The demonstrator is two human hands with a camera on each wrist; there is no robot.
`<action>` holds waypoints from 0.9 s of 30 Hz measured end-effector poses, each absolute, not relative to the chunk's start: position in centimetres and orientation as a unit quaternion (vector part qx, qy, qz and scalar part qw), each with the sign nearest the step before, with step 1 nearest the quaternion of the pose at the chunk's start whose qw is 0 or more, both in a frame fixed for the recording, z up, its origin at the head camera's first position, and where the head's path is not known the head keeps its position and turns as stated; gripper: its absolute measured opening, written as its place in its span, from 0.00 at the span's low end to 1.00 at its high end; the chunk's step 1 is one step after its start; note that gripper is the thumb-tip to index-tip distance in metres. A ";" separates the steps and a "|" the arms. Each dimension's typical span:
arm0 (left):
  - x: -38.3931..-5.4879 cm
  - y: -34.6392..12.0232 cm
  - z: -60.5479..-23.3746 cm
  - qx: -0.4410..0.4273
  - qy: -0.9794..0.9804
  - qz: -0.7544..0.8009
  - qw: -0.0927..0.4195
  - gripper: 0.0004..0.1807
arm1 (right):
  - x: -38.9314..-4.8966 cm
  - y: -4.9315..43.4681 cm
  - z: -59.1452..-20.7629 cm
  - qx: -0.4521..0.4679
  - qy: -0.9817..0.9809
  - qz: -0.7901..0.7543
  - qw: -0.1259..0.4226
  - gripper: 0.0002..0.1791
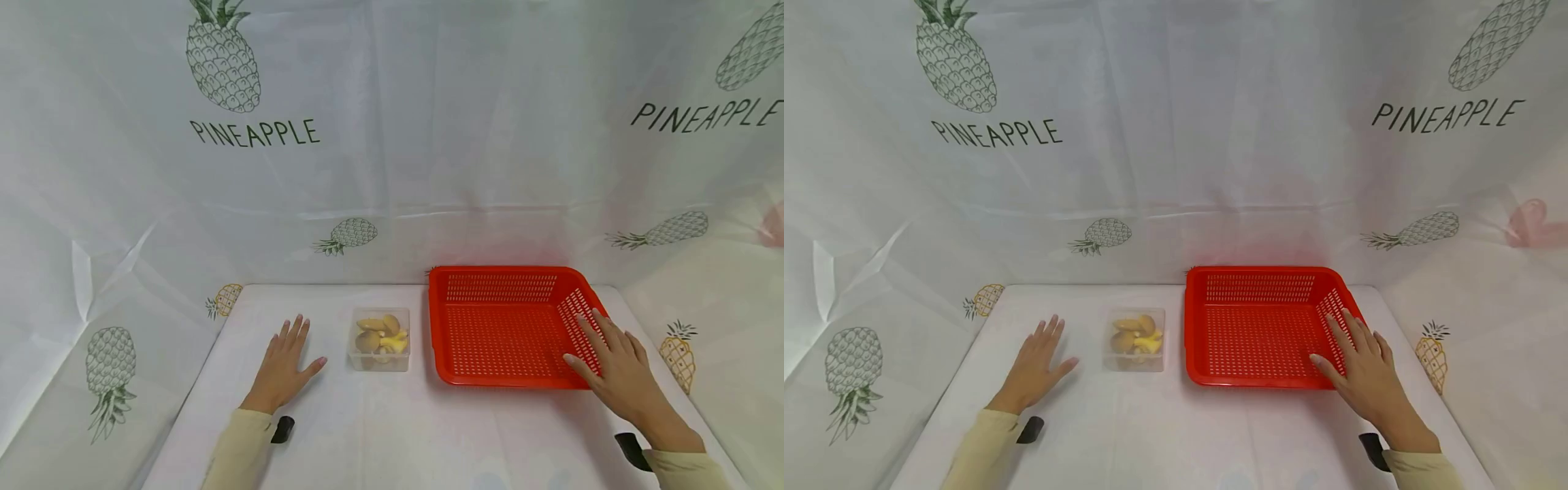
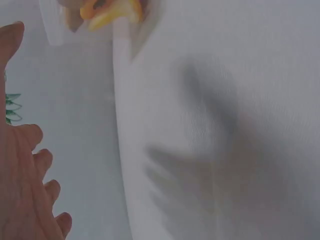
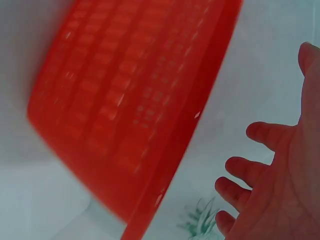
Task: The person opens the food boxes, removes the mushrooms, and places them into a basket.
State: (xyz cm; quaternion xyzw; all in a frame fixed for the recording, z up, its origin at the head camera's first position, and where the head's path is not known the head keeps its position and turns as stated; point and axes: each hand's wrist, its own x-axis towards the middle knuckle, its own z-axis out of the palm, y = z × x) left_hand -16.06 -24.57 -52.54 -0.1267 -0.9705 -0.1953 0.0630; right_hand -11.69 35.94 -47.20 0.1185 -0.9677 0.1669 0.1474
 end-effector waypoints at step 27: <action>-14.5 -16.6 -54.1 -0.094 -0.896 -0.431 0.048 0.55 | -11.8 19.9 -47.8 0.276 -0.913 0.205 0.218 0.43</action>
